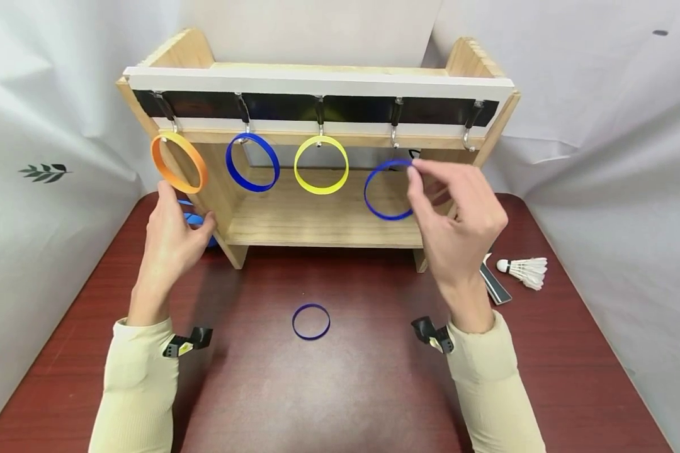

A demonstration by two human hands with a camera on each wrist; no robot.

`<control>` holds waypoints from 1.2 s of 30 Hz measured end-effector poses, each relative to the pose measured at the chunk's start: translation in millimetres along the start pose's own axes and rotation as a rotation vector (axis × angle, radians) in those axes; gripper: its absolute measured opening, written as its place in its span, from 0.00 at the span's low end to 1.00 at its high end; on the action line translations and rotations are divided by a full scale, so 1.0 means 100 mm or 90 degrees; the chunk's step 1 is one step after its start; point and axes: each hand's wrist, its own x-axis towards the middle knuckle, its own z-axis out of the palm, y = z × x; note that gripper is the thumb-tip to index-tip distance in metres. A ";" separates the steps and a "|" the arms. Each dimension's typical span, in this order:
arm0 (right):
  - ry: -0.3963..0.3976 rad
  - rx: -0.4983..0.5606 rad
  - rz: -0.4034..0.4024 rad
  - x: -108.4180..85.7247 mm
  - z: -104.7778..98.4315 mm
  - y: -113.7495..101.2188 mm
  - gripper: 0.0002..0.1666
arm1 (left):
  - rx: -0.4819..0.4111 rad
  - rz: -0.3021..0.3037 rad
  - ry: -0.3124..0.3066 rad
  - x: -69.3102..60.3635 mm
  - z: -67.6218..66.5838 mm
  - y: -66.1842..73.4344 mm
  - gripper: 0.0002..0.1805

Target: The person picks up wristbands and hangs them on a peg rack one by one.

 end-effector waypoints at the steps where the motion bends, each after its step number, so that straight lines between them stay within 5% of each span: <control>1: 0.015 -0.001 0.003 0.04 0.02 0.00 0.03 | 0.000 0.000 0.000 0.00 0.00 0.00 0.25; 14: 0.098 -0.003 -0.002 0.13 0.14 -0.04 0.03 | 0.003 0.007 0.002 0.00 0.01 0.00 0.25; 36: 0.080 -0.028 -0.006 0.04 0.20 0.06 0.04 | 0.002 0.003 0.004 0.00 0.01 0.00 0.25</control>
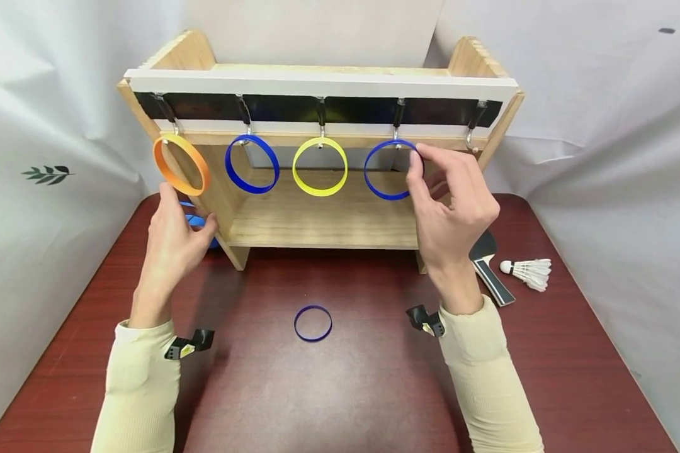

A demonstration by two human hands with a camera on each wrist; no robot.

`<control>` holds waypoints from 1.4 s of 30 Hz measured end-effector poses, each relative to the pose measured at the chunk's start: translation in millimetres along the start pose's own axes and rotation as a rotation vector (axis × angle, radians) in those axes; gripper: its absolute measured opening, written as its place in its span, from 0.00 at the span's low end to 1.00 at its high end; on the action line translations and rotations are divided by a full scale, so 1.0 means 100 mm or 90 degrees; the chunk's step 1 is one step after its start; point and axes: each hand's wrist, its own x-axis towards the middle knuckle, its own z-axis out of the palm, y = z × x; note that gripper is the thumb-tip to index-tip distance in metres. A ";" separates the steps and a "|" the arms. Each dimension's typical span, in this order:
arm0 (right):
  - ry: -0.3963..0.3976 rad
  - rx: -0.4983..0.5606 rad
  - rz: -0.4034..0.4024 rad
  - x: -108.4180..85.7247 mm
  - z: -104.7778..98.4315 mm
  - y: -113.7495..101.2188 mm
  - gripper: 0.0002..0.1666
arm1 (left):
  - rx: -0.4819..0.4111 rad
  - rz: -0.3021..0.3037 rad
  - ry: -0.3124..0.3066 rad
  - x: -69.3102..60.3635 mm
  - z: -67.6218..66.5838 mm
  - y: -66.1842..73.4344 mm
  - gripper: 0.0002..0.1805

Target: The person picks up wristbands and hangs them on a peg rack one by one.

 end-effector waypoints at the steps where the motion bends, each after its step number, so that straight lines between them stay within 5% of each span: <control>1: -0.002 -0.003 -0.003 0.00 0.00 0.01 0.04 | 0.000 0.000 0.001 0.00 0.00 0.00 0.25; 25: -0.069 -0.019 -0.012 -0.04 -0.04 0.11 0.09 | -0.005 0.003 0.003 -0.03 0.00 -0.03 0.25; 42: -0.040 -0.043 0.004 -0.04 -0.22 0.09 0.10 | -0.002 0.008 0.005 0.00 0.01 -0.01 0.25</control>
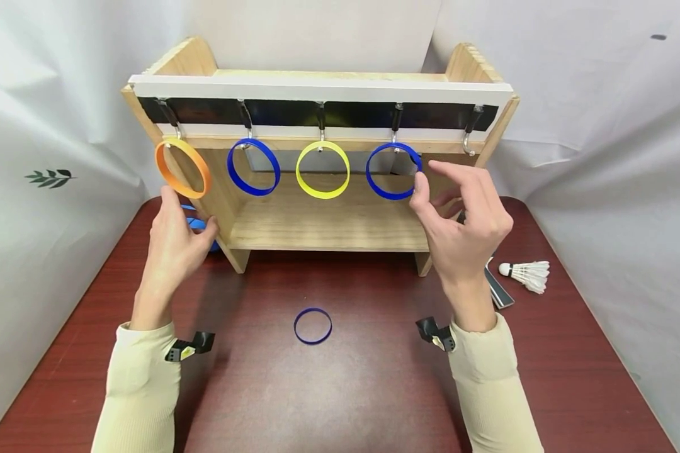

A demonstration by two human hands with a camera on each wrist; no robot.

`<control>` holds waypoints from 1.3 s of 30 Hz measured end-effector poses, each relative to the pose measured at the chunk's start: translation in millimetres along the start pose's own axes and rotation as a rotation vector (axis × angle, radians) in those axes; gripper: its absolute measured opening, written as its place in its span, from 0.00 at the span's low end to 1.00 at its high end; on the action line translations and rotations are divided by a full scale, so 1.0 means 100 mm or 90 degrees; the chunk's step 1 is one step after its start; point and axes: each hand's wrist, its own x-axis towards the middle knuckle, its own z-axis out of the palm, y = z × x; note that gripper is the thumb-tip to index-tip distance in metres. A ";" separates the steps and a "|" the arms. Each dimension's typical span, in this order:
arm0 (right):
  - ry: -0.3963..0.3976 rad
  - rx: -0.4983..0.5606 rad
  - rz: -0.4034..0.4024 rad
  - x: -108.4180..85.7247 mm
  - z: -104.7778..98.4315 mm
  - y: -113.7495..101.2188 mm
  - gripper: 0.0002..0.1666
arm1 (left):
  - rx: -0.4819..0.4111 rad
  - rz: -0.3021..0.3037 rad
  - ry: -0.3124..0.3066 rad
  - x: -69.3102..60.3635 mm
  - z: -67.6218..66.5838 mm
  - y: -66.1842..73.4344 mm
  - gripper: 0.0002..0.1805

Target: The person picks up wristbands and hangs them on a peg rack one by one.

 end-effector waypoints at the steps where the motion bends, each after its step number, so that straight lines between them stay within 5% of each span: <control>1: 0.001 0.001 0.002 -0.01 -0.02 0.00 0.10 | 0.000 -0.001 -0.001 0.00 0.00 0.00 0.25; 9: 0.046 0.053 0.016 -0.22 -0.16 0.06 0.17 | -0.002 -0.004 -0.006 0.00 0.00 0.01 0.25; 12: 0.022 0.084 0.004 -0.31 -0.20 0.12 0.18 | -0.003 -0.007 -0.005 -0.01 0.00 0.01 0.25; 19: -0.148 0.119 -0.121 -0.57 -0.12 0.16 0.18 | -0.005 -0.012 -0.001 -0.02 -0.01 0.00 0.25; 24: -0.355 0.100 -0.189 -0.79 -0.04 0.17 0.13 | -0.004 -0.012 -0.005 -0.02 -0.02 0.01 0.25; 32: -0.628 0.060 -0.174 -1.30 0.14 0.08 0.04 | -0.004 -0.010 -0.006 -0.01 -0.02 0.03 0.25; 39: -0.745 0.024 -0.102 -1.54 0.17 0.08 0.05 | -0.007 -0.009 -0.008 -0.01 -0.02 0.03 0.25</control>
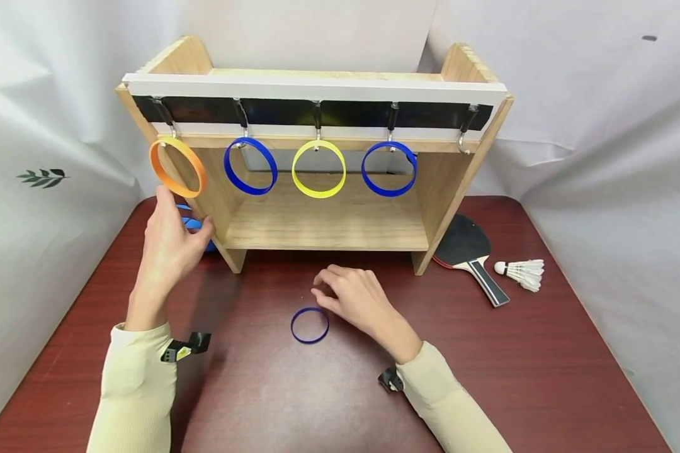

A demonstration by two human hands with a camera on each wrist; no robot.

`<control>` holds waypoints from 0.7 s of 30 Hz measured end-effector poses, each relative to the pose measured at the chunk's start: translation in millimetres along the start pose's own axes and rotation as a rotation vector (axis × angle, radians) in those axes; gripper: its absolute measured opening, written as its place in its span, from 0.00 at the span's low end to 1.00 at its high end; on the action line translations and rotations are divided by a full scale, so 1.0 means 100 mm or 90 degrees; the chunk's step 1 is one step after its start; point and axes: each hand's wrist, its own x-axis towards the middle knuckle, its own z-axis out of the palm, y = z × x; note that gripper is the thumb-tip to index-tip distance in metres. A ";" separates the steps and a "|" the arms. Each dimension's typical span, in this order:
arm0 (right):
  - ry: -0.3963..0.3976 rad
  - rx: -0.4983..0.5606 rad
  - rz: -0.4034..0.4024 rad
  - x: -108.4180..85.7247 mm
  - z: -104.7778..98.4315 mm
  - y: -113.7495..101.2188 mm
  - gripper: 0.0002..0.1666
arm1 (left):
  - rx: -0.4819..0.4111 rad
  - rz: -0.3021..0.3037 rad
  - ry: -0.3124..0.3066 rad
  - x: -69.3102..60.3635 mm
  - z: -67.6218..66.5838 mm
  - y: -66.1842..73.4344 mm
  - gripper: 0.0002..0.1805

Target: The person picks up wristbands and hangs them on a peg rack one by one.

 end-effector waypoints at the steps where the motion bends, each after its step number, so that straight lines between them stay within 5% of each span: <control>1: -0.006 0.004 0.010 -0.01 0.02 0.00 0.06 | 0.001 0.000 0.000 0.00 0.00 0.00 0.25; 21: -0.100 0.038 0.063 -0.06 0.19 0.04 0.08 | 0.006 -0.005 -0.005 0.00 0.00 0.00 0.26</control>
